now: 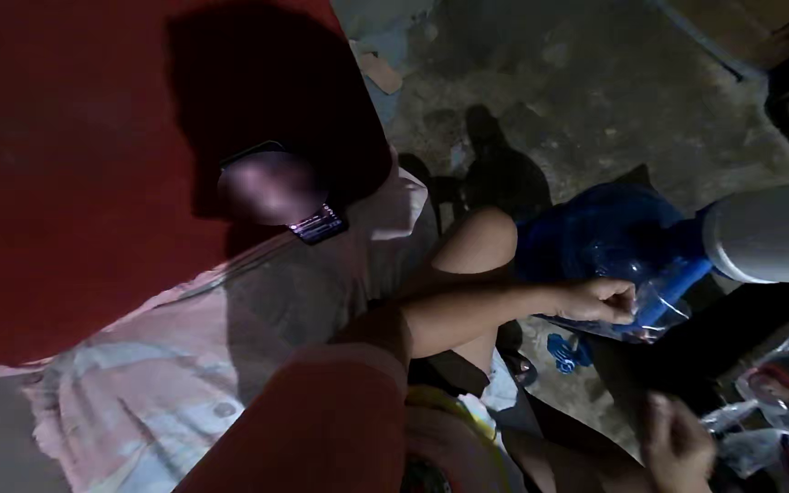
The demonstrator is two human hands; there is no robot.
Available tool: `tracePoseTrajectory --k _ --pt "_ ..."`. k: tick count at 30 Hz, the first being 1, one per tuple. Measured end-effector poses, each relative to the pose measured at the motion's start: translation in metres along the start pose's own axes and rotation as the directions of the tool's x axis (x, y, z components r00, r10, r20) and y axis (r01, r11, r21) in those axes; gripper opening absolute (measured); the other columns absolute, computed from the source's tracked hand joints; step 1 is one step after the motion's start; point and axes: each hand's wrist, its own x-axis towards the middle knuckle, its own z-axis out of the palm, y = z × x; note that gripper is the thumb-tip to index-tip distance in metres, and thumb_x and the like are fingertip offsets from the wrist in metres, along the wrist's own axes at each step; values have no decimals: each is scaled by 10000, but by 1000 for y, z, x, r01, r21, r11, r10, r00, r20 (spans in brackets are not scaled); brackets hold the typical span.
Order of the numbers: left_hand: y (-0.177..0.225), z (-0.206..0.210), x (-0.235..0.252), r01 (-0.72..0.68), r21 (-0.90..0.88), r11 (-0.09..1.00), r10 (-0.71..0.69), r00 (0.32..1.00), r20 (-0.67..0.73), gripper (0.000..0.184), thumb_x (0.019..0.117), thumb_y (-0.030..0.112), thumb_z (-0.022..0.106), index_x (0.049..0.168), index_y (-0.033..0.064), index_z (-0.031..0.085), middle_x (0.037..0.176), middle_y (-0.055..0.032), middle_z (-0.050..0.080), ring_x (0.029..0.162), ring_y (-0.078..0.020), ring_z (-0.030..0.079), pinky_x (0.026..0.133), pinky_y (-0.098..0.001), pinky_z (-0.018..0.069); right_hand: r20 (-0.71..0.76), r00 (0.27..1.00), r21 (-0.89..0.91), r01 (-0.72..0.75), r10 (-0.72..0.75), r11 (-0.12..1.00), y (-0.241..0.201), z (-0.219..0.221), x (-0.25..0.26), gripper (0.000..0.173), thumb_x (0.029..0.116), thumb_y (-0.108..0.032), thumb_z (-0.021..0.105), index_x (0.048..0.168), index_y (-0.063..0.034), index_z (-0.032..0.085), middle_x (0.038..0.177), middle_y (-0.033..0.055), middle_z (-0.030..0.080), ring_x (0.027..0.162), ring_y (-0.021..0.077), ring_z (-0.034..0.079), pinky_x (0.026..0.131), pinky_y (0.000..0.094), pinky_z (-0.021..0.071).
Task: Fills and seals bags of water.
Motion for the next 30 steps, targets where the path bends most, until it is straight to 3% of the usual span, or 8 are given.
tracePoseTrajectory --k 3,6,9,13,16,21,30 --pt "-2 3 -1 -4 2 1000 4 1000 -18 166 998 -53 494 1141 -138 495 982 -130 571 881 -94 576 833 -247 495 95 990 -110 -97 107 989 34 34 -29 418 1029 -203 483 924 134 706 811 259 700 699 367 697 677 546 562" --pt "2 4 -8 9 63 998 -5 998 -61 208 1015 -34 480 1181 -158 489 1036 -171 582 929 -119 577 869 -264 489 161 962 -147 -199 222 969 49 47 -35 456 1051 -265 483 970 119 715 827 275 700 739 456 693 706 670 518" --pt "-7 5 -9 -7 131 991 18 996 -88 222 1021 -20 468 1194 -154 509 1060 -168 605 947 -108 580 876 -266 491 165 931 -114 -308 324 944 40 42 -27 437 1067 -268 495 1024 110 710 857 276 698 780 445 689 752 657 519" --pt "-27 1 -4 -89 189 978 107 990 -92 104 1003 4 487 1079 -59 520 956 -75 607 873 -70 588 816 -264 506 166 902 -56 -395 399 917 42 38 -20 437 1079 -274 478 1067 100 705 913 266 704 831 406 694 811 605 528" --pt "-28 4 -5 -108 191 976 137 980 -144 29 977 6 510 1006 4 510 862 32 555 800 17 547 778 -192 485 141 907 -9 -400 397 917 48 38 -24 442 1079 -272 463 1046 99 700 860 233 692 762 334 675 760 537 535" --pt "-30 2 -5 -104 146 984 124 983 -133 44 981 14 483 1022 -2 479 962 -37 630 930 -49 617 860 -255 512 100 898 44 -435 429 899 53 35 -27 429 1084 -245 450 1030 106 691 843 204 680 729 269 644 731 474 521" --pt "-33 0 -6 -111 135 985 127 984 -121 32 983 34 472 1011 40 485 992 -35 660 968 -69 644 889 -283 527 88 892 71 -450 444 890 57 36 -22 446 1088 -277 435 1032 80 696 811 165 665 711 236 627 716 452 516"
